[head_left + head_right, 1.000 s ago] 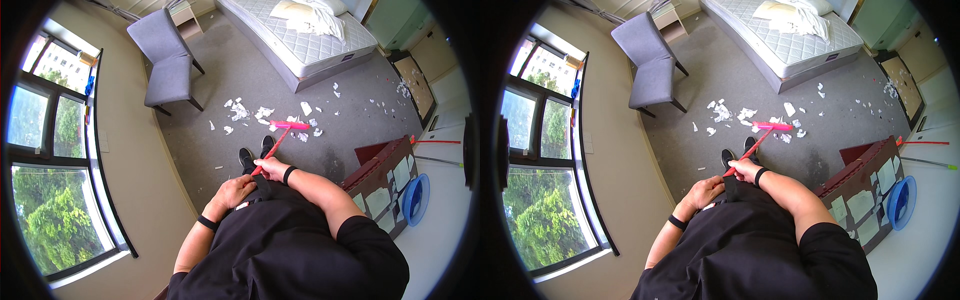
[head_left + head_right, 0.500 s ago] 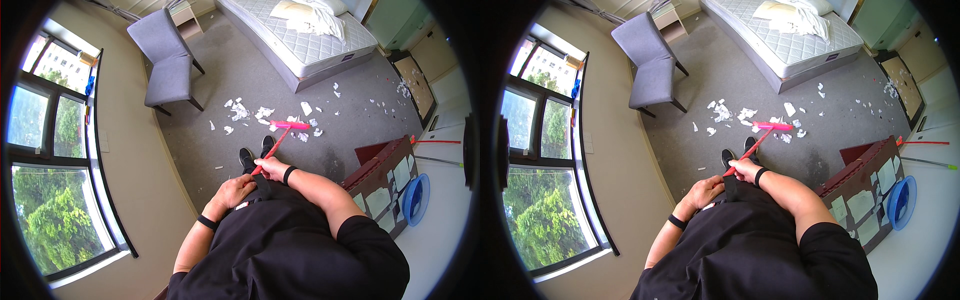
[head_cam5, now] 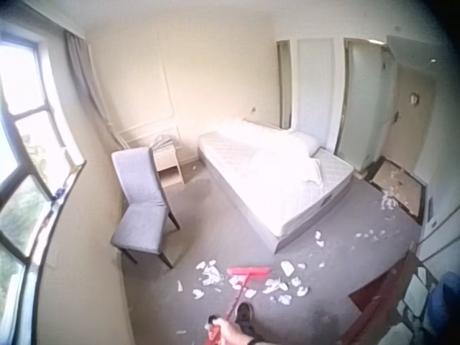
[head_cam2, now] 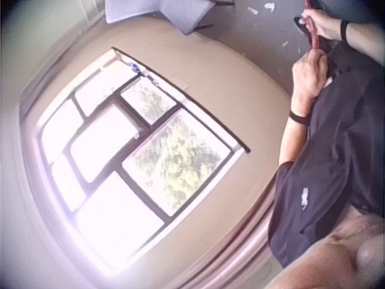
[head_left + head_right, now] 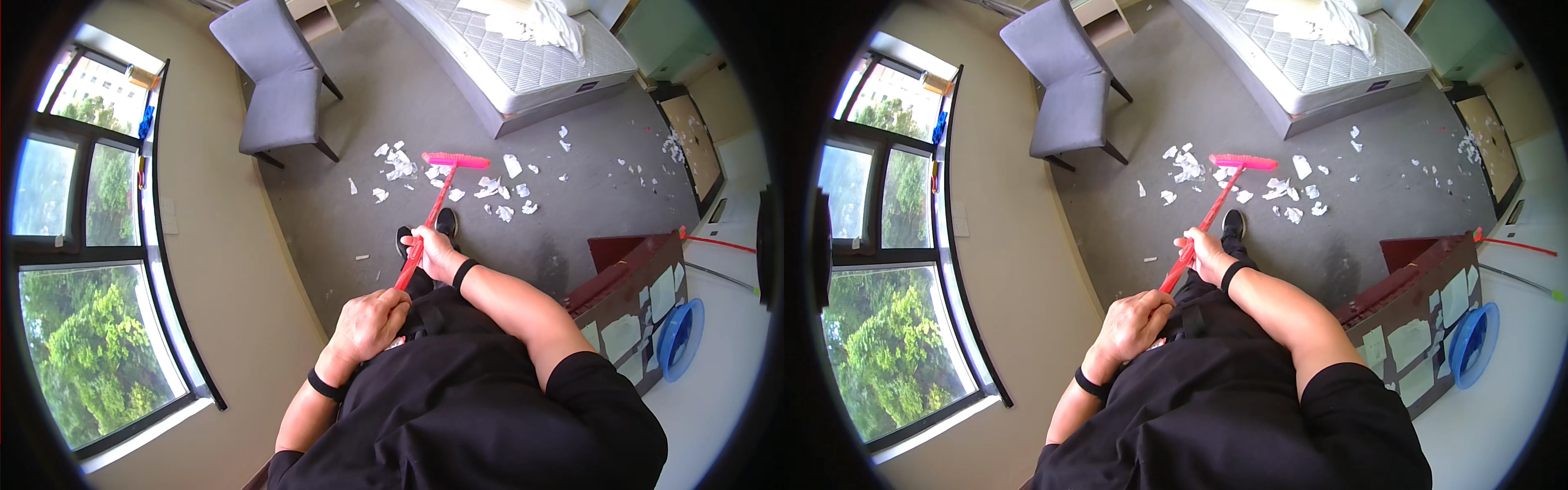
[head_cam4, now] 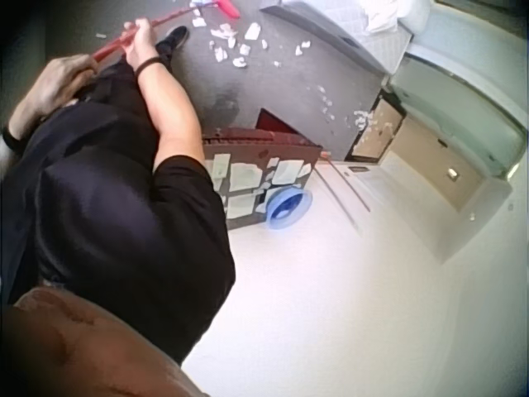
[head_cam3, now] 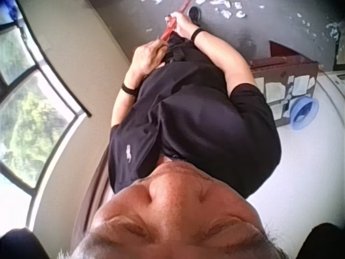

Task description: Sweep debris off the floor using a broom.

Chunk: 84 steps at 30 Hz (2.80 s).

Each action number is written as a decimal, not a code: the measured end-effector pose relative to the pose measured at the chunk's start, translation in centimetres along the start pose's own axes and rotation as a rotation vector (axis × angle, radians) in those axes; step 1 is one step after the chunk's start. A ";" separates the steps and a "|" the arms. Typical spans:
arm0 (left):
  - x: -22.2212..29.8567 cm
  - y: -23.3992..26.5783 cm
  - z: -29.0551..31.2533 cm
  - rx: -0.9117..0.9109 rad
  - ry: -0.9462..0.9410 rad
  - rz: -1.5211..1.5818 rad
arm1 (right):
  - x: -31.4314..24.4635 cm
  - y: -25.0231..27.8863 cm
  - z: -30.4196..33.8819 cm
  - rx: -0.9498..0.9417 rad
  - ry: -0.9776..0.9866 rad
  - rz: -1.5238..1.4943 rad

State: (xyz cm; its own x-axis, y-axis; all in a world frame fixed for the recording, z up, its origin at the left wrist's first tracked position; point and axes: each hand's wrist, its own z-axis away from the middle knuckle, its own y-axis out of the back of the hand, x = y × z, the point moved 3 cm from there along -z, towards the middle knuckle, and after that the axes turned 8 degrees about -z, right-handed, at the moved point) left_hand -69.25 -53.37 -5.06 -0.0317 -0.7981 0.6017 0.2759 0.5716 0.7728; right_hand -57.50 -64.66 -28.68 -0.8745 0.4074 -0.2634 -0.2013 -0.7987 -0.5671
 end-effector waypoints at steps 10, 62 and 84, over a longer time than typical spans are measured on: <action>-3.3 -2.1 -2.3 0.006 0.047 0.100 | 0.6 1.4 -2.6 0.321 0.047 0.231; -2.5 -3.3 -2.9 -0.182 0.014 0.173 | -0.5 5.9 2.0 0.445 0.088 0.127; -1.4 -0.4 -2.1 0.089 -0.067 0.083 | 0.0 1.4 2.2 0.233 -0.114 0.104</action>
State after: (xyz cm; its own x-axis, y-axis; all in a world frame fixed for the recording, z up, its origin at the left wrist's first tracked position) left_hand -67.33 -52.84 -6.66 -0.0772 -0.7348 0.6738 0.1944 0.6518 0.7330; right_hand -58.76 -66.73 -27.79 -0.9372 0.2761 -0.2134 -0.1927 -0.9193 -0.3432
